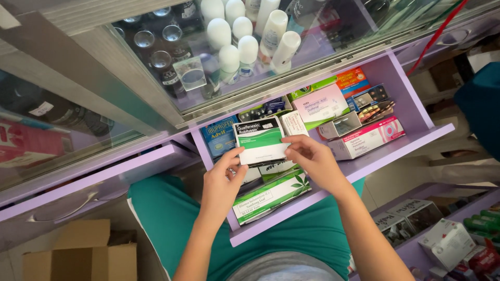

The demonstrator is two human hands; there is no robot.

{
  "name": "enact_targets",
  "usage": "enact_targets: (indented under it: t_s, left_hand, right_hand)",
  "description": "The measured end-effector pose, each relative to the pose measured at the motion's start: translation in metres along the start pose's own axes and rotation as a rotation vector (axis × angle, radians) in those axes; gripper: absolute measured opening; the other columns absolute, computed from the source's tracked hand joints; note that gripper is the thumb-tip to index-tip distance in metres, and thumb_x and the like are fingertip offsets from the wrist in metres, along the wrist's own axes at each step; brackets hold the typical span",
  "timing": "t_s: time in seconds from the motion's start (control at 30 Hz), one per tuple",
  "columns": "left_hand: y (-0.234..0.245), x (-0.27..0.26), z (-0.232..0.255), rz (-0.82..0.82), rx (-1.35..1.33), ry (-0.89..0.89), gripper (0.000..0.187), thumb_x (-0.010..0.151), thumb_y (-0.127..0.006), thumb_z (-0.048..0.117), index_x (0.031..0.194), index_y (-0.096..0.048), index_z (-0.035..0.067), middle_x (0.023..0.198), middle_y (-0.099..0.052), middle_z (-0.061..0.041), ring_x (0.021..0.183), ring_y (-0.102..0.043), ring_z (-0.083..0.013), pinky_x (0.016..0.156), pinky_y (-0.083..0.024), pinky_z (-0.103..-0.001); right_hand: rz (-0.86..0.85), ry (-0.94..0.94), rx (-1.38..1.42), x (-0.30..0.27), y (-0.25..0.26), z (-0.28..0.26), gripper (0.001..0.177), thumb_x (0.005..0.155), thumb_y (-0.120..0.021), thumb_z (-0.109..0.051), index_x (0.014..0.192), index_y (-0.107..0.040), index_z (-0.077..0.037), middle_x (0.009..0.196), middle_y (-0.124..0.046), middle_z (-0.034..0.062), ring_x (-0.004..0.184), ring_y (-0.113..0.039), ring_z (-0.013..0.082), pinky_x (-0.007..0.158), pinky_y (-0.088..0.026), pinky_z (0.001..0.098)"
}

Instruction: The person organizes medicine boxes in a purple drawer, picking up a box from the floor and placing it inside. They open a box to reveal blister packs of pills, then close it and arrange the boxes neatly within the drawer.

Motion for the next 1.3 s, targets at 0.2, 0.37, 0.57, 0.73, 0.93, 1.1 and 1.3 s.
enact_targets:
  t_s: [0.2, 0.37, 0.57, 0.73, 0.93, 1.1, 1.3]
  left_hand:
    - [-0.007, -0.001, -0.003, -0.025, 0.029, 0.056, 0.042, 0.086, -0.074, 0.01, 0.127, -0.068, 0.014, 0.098, -0.08, -0.004, 0.057, -0.055, -0.0091, 0.055, -0.05, -0.027]
    - [-0.01, -0.001, -0.009, 0.015, 0.117, -0.04, 0.042, 0.086, -0.074, 0.009, 0.127, -0.069, 0.013, 0.093, -0.077, -0.008, 0.061, -0.06, -0.0126, 0.058, -0.051, -0.029]
    - [-0.009, -0.001, -0.005, -0.001, 0.087, -0.026, 0.04, 0.085, -0.075, 0.01, 0.125, -0.069, 0.013, 0.092, -0.078, -0.008, 0.061, -0.062, -0.0155, 0.058, -0.053, -0.03]
    - [-0.011, 0.0, -0.011, -0.001, 0.095, -0.03, 0.036, 0.089, -0.073, 0.012, 0.124, -0.07, 0.013, 0.092, -0.078, -0.009, 0.061, -0.063, -0.0153, 0.059, -0.053, -0.03]
    - [-0.012, 0.001, -0.01, 0.021, 0.11, -0.027, 0.039, 0.089, -0.072, 0.01, 0.127, -0.067, 0.013, 0.089, -0.077, -0.008, 0.063, -0.066, -0.0164, 0.061, -0.055, -0.032]
    - [-0.013, 0.002, -0.009, 0.011, 0.131, -0.031, 0.045, 0.089, -0.071, 0.008, 0.132, -0.061, 0.014, 0.083, -0.076, -0.008, 0.064, -0.068, -0.0168, 0.063, -0.056, -0.034]
    - [-0.011, 0.003, -0.008, 0.042, 0.144, 0.03, 0.048, 0.084, -0.075, 0.01, 0.13, -0.062, 0.014, 0.08, -0.073, -0.007, 0.062, -0.066, -0.0174, 0.061, -0.055, -0.034]
  right_hand:
    - [0.049, 0.047, -0.1, -0.003, 0.002, -0.005, 0.033, 0.091, -0.074, -0.011, 0.124, -0.07, -0.006, 0.093, -0.069, -0.0022, 0.082, -0.064, 0.0038, 0.071, -0.052, 0.0211]
    - [0.058, 0.082, -0.229, -0.006, -0.001, -0.013, 0.034, 0.09, -0.075, -0.011, 0.124, -0.07, -0.008, 0.09, -0.071, 0.0009, 0.081, -0.065, 0.0075, 0.073, -0.054, 0.0246]
    - [0.025, 0.133, -0.28, -0.006, -0.005, -0.014, 0.034, 0.091, -0.074, -0.012, 0.124, -0.068, -0.008, 0.088, -0.072, 0.0021, 0.082, -0.069, 0.0091, 0.075, -0.057, 0.0269]
    - [0.045, 0.107, -0.311, -0.008, -0.006, -0.02, 0.034, 0.09, -0.074, -0.012, 0.123, -0.068, -0.008, 0.085, -0.071, 0.0032, 0.076, -0.065, 0.0114, 0.072, -0.056, 0.0285]
    - [0.043, 0.117, -0.332, -0.008, -0.008, -0.021, 0.034, 0.09, -0.074, -0.013, 0.123, -0.067, -0.008, 0.083, -0.069, 0.0039, 0.075, -0.064, 0.0125, 0.072, -0.055, 0.0294]
    - [0.047, 0.141, -0.363, -0.01, -0.01, -0.029, 0.033, 0.09, -0.075, -0.014, 0.121, -0.067, -0.008, 0.082, -0.067, 0.0044, 0.074, -0.064, 0.0133, 0.07, -0.055, 0.03]
    - [0.06, 0.16, -0.366, -0.011, -0.009, -0.032, 0.032, 0.088, -0.076, -0.014, 0.118, -0.069, -0.008, 0.078, -0.067, 0.0037, 0.069, -0.062, 0.0123, 0.067, -0.053, 0.0289]
Point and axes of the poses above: each hand's wrist, its own x-axis towards the middle knuckle, its own y-axis out of the back of the hand, z = x × y, the point moved 9 cm from there along x, towards the middle knuckle
